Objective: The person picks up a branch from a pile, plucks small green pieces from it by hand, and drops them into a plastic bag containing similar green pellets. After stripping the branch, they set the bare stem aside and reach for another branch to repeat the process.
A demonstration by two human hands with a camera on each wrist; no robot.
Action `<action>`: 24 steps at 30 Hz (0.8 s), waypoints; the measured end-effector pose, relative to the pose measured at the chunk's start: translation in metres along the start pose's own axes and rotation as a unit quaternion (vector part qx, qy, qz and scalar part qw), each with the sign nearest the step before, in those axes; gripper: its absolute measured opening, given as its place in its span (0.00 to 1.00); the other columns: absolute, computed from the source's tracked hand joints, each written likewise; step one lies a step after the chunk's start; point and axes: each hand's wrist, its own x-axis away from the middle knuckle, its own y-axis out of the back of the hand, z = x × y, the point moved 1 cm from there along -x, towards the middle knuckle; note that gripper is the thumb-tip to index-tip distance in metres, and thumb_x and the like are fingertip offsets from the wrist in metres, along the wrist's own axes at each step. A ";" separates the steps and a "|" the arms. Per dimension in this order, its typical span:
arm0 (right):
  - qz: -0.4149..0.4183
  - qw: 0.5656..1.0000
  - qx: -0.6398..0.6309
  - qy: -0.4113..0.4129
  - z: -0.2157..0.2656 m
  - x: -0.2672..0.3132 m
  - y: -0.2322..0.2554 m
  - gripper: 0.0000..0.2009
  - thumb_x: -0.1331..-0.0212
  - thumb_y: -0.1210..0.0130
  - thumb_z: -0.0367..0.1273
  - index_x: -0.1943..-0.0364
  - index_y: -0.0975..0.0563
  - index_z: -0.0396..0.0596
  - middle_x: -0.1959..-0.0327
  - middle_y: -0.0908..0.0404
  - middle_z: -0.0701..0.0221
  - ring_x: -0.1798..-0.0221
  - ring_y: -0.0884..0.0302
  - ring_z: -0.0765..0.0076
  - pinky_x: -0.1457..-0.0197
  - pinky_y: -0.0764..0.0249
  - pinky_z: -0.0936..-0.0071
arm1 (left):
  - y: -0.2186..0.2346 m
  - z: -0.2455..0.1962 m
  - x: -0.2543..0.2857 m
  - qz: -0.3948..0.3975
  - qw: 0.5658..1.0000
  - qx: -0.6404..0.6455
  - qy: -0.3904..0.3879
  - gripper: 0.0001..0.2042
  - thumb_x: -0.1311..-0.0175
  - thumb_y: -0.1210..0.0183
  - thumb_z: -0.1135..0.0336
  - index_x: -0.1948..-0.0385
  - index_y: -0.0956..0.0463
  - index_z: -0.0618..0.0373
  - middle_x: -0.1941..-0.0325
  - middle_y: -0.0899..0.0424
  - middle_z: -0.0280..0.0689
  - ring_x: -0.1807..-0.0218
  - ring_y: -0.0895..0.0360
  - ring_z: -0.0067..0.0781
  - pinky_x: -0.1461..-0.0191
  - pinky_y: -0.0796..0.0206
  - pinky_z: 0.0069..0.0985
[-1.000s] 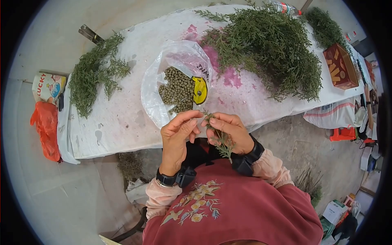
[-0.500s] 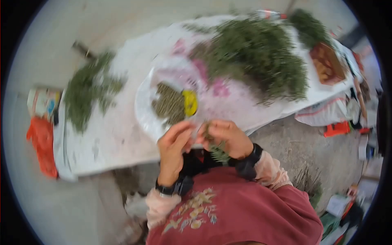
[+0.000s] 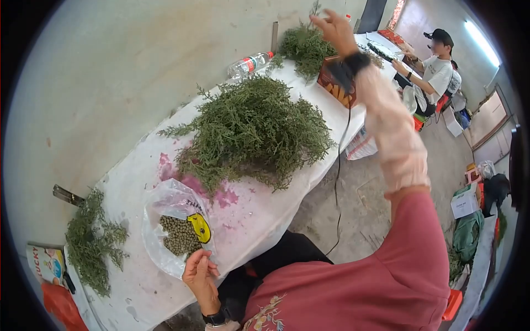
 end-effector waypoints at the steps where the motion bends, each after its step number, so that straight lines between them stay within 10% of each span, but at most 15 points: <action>1: 0.000 1.000 0.000 -0.003 -0.013 -0.004 0.006 0.28 0.45 0.47 0.48 0.50 0.29 0.35 0.62 0.20 0.61 0.62 0.23 0.68 0.60 0.26 0.70 | 0.001 0.001 -0.001 0.000 1.000 -0.003 0.000 0.10 0.40 0.46 0.73 0.58 0.26 0.65 0.64 0.21 0.42 0.76 0.29 0.20 0.78 0.37 0.15; 3: 0.004 0.987 0.146 0.063 -0.023 -0.014 0.009 0.33 0.46 0.46 0.50 0.46 0.32 0.33 0.60 0.21 0.58 0.63 0.23 0.68 0.59 0.26 0.70 | 0.002 0.000 -0.005 -0.001 1.000 -0.002 -0.006 0.10 0.40 0.46 0.73 0.58 0.26 0.65 0.64 0.21 0.43 0.76 0.29 0.20 0.78 0.37 0.15; 9: 0.249 0.946 -0.209 0.014 0.087 0.115 0.016 0.14 0.43 0.46 0.34 0.55 0.25 0.40 0.66 0.21 0.71 0.65 0.25 0.80 0.64 0.30 0.81 | 0.008 0.006 -0.007 0.012 1.000 -0.012 0.000 0.10 0.40 0.46 0.74 0.58 0.26 0.65 0.64 0.21 0.42 0.77 0.28 0.20 0.78 0.35 0.17; 13: 0.347 0.926 -0.141 0.055 0.135 0.164 0.026 0.11 0.44 0.45 0.30 0.58 0.24 0.39 0.68 0.21 0.72 0.68 0.27 0.84 0.67 0.31 0.83 | 0.012 0.010 -0.007 0.031 0.999 -0.024 0.011 0.09 0.40 0.47 0.75 0.59 0.26 0.65 0.65 0.20 0.42 0.77 0.28 0.21 0.78 0.35 0.17; 24: 0.415 0.860 -0.142 0.260 0.225 0.186 -0.033 0.09 0.49 0.44 0.26 0.63 0.24 0.42 0.65 0.23 0.68 0.66 0.23 0.66 0.63 0.28 0.75 | 0.010 0.010 -0.008 0.043 0.998 0.034 -0.023 0.08 0.40 0.47 0.76 0.60 0.25 0.65 0.67 0.20 0.39 0.76 0.26 0.20 0.77 0.33 0.16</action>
